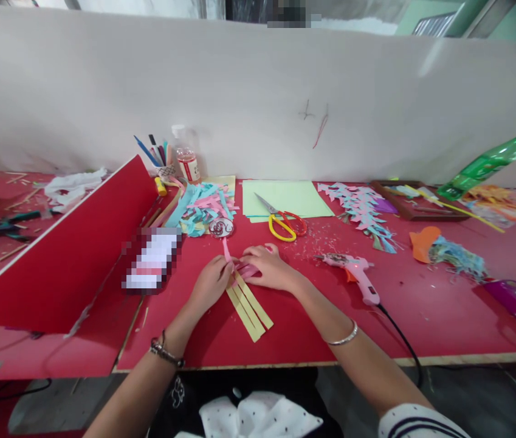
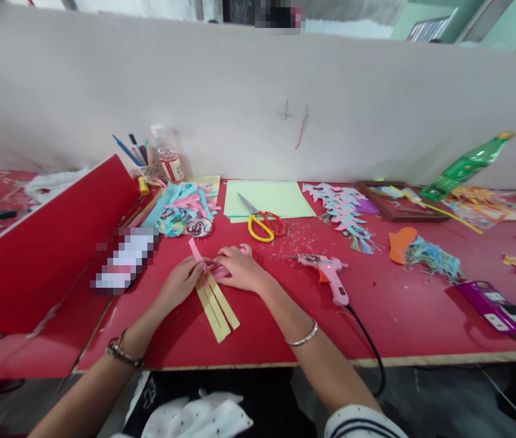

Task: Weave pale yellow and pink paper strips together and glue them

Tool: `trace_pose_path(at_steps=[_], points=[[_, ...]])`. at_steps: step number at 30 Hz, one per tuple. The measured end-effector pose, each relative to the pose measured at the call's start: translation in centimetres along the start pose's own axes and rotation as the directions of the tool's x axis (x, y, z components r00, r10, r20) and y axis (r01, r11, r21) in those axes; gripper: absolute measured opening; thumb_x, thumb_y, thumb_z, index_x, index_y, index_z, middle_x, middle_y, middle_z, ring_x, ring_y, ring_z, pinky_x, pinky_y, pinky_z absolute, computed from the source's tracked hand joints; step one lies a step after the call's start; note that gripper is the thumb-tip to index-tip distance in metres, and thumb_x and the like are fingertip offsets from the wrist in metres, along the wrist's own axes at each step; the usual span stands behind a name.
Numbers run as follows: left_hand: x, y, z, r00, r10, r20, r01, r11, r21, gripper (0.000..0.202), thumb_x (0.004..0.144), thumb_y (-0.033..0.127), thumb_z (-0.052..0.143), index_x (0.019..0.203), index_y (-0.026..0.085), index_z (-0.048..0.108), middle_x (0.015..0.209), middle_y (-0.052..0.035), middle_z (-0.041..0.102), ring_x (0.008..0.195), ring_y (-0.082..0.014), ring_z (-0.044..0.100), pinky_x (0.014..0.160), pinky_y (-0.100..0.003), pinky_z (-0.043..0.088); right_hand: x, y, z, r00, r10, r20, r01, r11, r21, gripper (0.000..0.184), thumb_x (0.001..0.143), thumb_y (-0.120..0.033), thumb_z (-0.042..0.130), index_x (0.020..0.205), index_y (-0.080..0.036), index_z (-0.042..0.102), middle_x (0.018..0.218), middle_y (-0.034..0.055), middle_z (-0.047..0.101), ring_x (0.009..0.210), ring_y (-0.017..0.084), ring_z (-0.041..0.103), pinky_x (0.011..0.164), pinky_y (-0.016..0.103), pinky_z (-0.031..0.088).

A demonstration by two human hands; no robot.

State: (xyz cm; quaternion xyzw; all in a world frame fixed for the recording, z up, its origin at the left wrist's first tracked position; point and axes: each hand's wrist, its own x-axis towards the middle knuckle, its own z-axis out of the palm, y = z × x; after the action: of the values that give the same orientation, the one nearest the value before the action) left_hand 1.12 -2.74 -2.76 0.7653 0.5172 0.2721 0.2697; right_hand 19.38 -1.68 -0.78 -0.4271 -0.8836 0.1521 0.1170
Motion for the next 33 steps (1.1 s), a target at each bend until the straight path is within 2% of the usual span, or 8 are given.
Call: trace_pose_path(at_steps=[10, 13, 16, 19, 21, 22, 26, 33], points=[[-1.0, -0.1, -0.4, 0.997, -0.034, -0.073, 0.044, 0.989, 0.143, 0.028, 0.084, 0.026, 0.037, 0.087, 0.017, 0.063, 0.092, -0.0070, 0.063, 0.086, -0.0200, 0.057, 0.076, -0.031, 0.045, -1.9, -0.2, -0.1, 0.998, 0.017, -0.059, -0.017, 1.000, 0.005, 0.019, 0.083, -0.031, 0.049, 0.093, -0.025, 0.064, 0.108, 0.0053, 0.056, 0.102, 0.019, 0.049, 0.096, 0.043, 0.016], [-1.4, -0.2, -0.6, 0.992, -0.111, -0.067, 0.119, 0.982, 0.143, 0.028, 0.084, 0.027, 0.036, 0.087, 0.017, 0.063, 0.098, -0.0071, 0.063, 0.085, -0.0200, 0.059, 0.072, -0.029, 0.045, -3.9, -1.0, -1.7, 0.978, 0.102, -0.184, -0.101, 0.995, 0.019, 0.020, 0.086, -0.027, 0.044, 0.094, -0.023, 0.062, 0.105, 0.0051, 0.058, 0.101, 0.018, 0.051, 0.097, 0.042, 0.018], [-1.7, -0.3, -0.8, 0.988, -0.142, -0.061, 0.149, 0.980, 0.134, 0.028, 0.085, 0.028, 0.037, 0.086, 0.018, 0.063, 0.098, -0.0065, 0.065, 0.088, -0.0206, 0.059, 0.073, -0.028, 0.044, -7.3, -1.0, -3.8, 0.929, 0.241, -0.280, -0.242, 0.970, 0.030, 0.025, 0.088, -0.024, 0.035, 0.093, -0.022, 0.060, 0.095, 0.0045, 0.063, 0.090, 0.017, 0.056, 0.088, 0.033, 0.032], [-1.8, -0.1, -1.1, 0.989, -0.142, -0.035, 0.145, 0.979, 0.141, 0.032, 0.086, 0.030, 0.034, 0.084, 0.017, 0.064, 0.089, -0.0064, 0.067, 0.084, -0.0207, 0.060, 0.071, -0.028, 0.043, -11.1, 0.5, -4.6, 0.753, 0.472, -0.457, -0.556, 0.829, -0.060, 0.029, 0.088, -0.026, 0.030, 0.101, -0.019, 0.055, 0.097, 0.0107, 0.061, 0.092, 0.022, 0.055, 0.081, 0.033, 0.038], [-1.8, 0.2, -1.2, 0.988, -0.152, -0.017, 0.153, 0.976, 0.157, 0.037, 0.088, 0.031, 0.030, 0.083, 0.017, 0.064, 0.083, -0.0068, 0.067, 0.077, -0.0204, 0.061, 0.067, -0.028, 0.042, -13.2, 2.2, -4.1, 0.539, 0.661, -0.523, -0.824, 0.544, -0.161, 0.032, 0.085, -0.033, 0.036, 0.104, -0.015, 0.053, 0.099, 0.0188, 0.057, 0.094, 0.031, 0.053, 0.076, 0.039, 0.039], [-1.8, 0.3, -1.3, 0.988, -0.157, -0.014, 0.157, 0.974, 0.161, 0.039, 0.088, 0.031, 0.028, 0.083, 0.017, 0.064, 0.082, -0.0070, 0.067, 0.076, -0.0202, 0.061, 0.066, -0.028, 0.042, -14.0, 3.1, -3.7, 0.476, 0.743, -0.470, -0.877, 0.440, -0.192, 0.035, 0.081, -0.037, 0.041, 0.105, -0.013, 0.051, 0.097, 0.0221, 0.056, 0.093, 0.034, 0.053, 0.072, 0.041, 0.040], [-1.7, 0.7, -1.4, 0.988, -0.155, -0.013, 0.155, 0.973, 0.170, 0.039, 0.089, 0.030, 0.027, 0.088, 0.018, 0.064, 0.084, -0.0065, 0.067, 0.077, -0.0194, 0.061, 0.067, -0.026, 0.041, -15.3, 6.3, -1.9, 0.478, 0.783, -0.399, -0.878, 0.435, -0.197, 0.026, 0.080, -0.029, 0.042, 0.097, -0.014, 0.054, 0.089, 0.0200, 0.057, 0.086, 0.032, 0.056, 0.067, 0.039, 0.042], [-1.8, 0.9, -1.6, 0.971, -0.235, -0.034, 0.235, 0.927, 0.293, 0.039, 0.088, 0.030, 0.028, 0.077, 0.015, 0.062, 0.074, -0.0091, 0.065, 0.068, -0.0203, 0.060, 0.057, -0.025, 0.035, -15.1, 8.4, -1.2, 0.571, 0.721, -0.391, -0.819, 0.536, -0.207, 0.025, 0.076, -0.028, 0.044, 0.092, -0.015, 0.057, 0.081, 0.0137, 0.058, 0.083, 0.030, 0.057, 0.069, 0.040, 0.042]])
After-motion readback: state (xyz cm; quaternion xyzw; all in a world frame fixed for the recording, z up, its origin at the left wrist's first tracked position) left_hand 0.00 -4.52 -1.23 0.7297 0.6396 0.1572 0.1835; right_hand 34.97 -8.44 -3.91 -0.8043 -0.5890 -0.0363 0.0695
